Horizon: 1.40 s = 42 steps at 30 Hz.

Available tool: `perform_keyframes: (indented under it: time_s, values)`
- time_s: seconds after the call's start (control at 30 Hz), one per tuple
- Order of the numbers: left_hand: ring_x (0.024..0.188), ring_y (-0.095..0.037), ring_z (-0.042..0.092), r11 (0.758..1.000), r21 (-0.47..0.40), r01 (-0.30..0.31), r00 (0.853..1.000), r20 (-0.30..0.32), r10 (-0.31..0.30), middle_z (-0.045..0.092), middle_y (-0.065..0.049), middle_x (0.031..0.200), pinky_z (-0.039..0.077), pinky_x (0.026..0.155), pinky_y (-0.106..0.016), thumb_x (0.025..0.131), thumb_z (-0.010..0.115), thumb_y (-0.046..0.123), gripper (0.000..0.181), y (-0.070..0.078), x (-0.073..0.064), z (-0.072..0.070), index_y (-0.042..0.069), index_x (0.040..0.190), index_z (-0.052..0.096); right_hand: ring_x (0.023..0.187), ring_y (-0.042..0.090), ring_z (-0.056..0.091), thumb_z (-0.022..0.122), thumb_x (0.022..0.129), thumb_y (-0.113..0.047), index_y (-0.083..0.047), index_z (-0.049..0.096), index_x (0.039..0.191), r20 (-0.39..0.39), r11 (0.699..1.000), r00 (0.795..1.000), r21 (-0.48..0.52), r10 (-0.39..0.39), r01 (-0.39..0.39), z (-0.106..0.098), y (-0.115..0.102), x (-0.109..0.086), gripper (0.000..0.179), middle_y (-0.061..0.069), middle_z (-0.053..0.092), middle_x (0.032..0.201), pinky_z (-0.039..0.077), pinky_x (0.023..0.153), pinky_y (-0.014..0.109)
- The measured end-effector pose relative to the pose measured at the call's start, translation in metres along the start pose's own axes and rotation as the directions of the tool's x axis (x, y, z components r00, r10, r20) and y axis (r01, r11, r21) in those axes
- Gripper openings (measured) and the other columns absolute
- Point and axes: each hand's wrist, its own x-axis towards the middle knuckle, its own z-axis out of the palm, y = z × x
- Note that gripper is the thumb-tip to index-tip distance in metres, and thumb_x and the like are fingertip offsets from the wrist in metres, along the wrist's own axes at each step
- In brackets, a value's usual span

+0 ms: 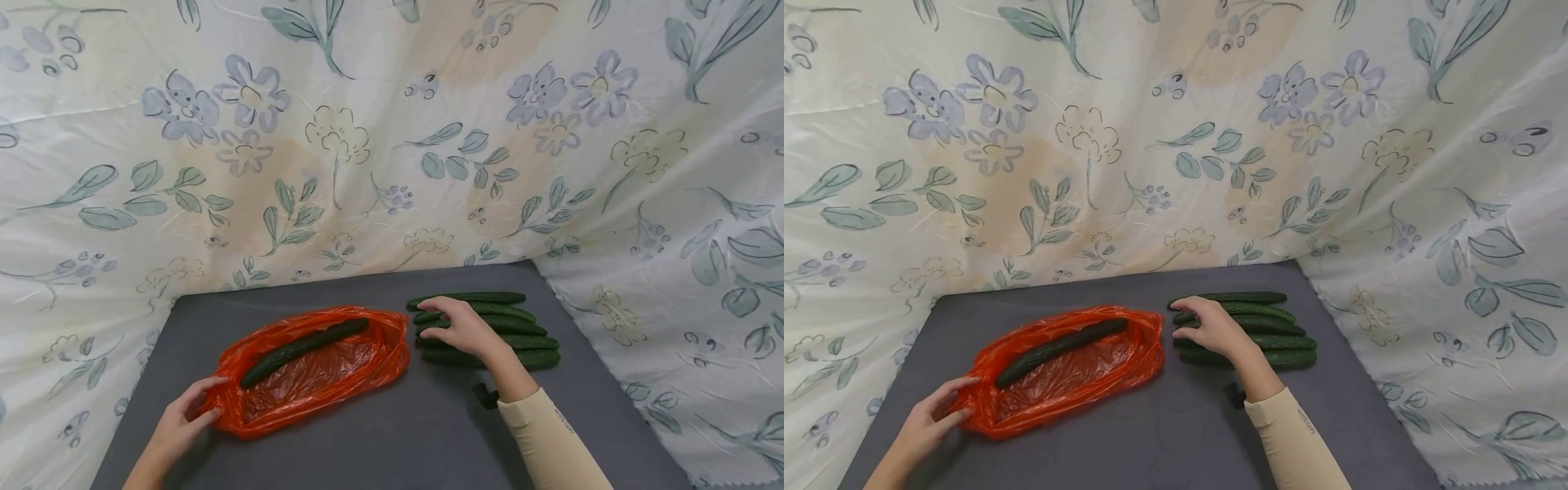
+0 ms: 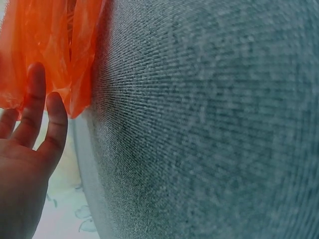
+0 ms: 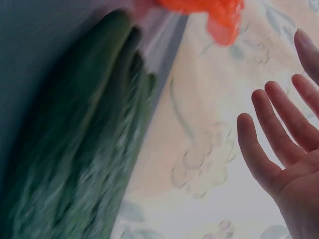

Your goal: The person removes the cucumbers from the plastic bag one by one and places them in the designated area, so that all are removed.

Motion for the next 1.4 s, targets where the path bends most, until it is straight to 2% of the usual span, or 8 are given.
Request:
perform_keyframes:
  time_s: [0.2,0.47,0.63,0.73,0.9,1.07,1.23,1.4]
  values:
    - [0.108,0.015,0.055,1.0,-0.011,-0.011,1.0,-0.002,0.011,0.053,0.027,0.127,0.051,0.078,-0.011,0.094,0.069,0.004,0.039,-0.001,-0.001,0.001,-0.002,0.132,0.06,0.121,0.028,0.06,0.078,0.089,-0.025,-0.015,0.061,0.136,0.038,0.998,0.998,0.044,-0.041,0.039,0.012,-0.022,0.025,0.052,0.006,0.063,0.134,0.053,0.096,0.049]
    - [0.108,0.016,0.053,1.0,-0.007,-0.005,1.0,-0.004,0.005,0.053,0.025,0.127,0.051,0.078,-0.01,0.094,0.07,0.006,0.04,-0.001,0.0,0.001,-0.001,0.132,0.06,0.112,0.035,0.064,0.077,0.09,-0.023,-0.01,0.06,0.137,0.11,0.991,0.989,0.107,-0.095,0.083,0.028,-0.048,0.047,0.051,0.012,0.062,0.135,0.055,0.089,0.05]
    - [0.107,0.015,0.055,1.0,-0.001,0.009,1.0,-0.008,-0.009,0.054,0.025,0.126,0.05,0.079,-0.01,0.093,0.07,0.006,0.04,-0.001,-0.001,0.001,0.0,0.131,0.06,0.116,0.034,0.062,0.076,0.091,-0.021,-0.01,0.061,0.136,0.158,0.991,0.981,0.076,-0.117,0.106,0.04,-0.059,0.058,0.048,0.014,0.063,0.134,0.052,0.094,0.051]
    - [0.106,0.015,0.054,1.0,0.014,0.027,1.0,-0.011,-0.027,0.055,0.023,0.125,0.05,0.078,-0.01,0.093,0.071,0.007,0.04,-0.001,-0.002,0.0,0.002,0.132,0.061,0.118,0.03,0.061,0.075,0.092,-0.022,-0.01,0.062,0.135,0.188,0.992,0.974,0.041,-0.123,0.117,0.049,-0.065,0.064,0.047,0.011,0.064,0.133,0.052,0.097,0.046]
    - [0.105,0.013,0.056,0.999,0.009,0.032,0.999,-0.008,-0.032,0.054,0.024,0.124,0.051,0.077,-0.011,0.093,0.071,0.006,0.041,-0.001,-0.002,-0.001,0.002,0.132,0.061,0.117,0.024,0.062,0.074,0.093,-0.026,-0.012,0.064,0.133,0.261,0.993,0.958,0.005,-0.118,0.12,0.066,-0.078,0.075,0.043,0.005,0.065,0.129,0.053,0.096,0.038]
    - [0.104,0.013,0.056,1.0,-0.003,0.016,1.0,-0.003,-0.016,0.054,0.027,0.124,0.051,0.077,-0.011,0.093,0.07,0.006,0.04,-0.002,-0.003,-0.001,0.0,0.132,0.06,0.121,0.017,0.061,0.072,0.094,-0.035,-0.017,0.064,0.133,0.341,0.99,0.931,-0.011,-0.126,0.138,0.089,-0.087,0.087,0.043,0.003,0.065,0.132,0.049,0.102,0.03]
    - [0.106,0.014,0.055,1.0,-0.02,0.01,1.0,0.0,-0.01,0.052,0.028,0.125,0.051,0.078,-0.01,0.094,0.069,0.005,0.04,-0.003,-0.004,0.0,-0.001,0.132,0.059,0.124,0.01,0.059,0.072,0.093,-0.039,-0.017,0.064,0.134,0.387,0.992,0.915,-0.004,-0.113,0.125,0.108,-0.087,0.098,0.047,-0.002,0.064,0.135,0.047,0.105,0.029]
    - [0.106,0.013,0.056,1.0,-0.03,-0.006,1.0,-0.005,0.006,0.054,0.027,0.125,0.051,0.078,-0.01,0.094,0.069,0.004,0.04,-0.004,-0.003,0.001,-0.001,0.132,0.059,0.13,0.013,0.056,0.071,0.095,-0.035,-0.014,0.063,0.136,0.415,0.996,0.909,-0.044,-0.052,0.077,0.118,-0.083,0.106,0.047,-0.004,0.062,0.138,0.045,0.108,0.032]
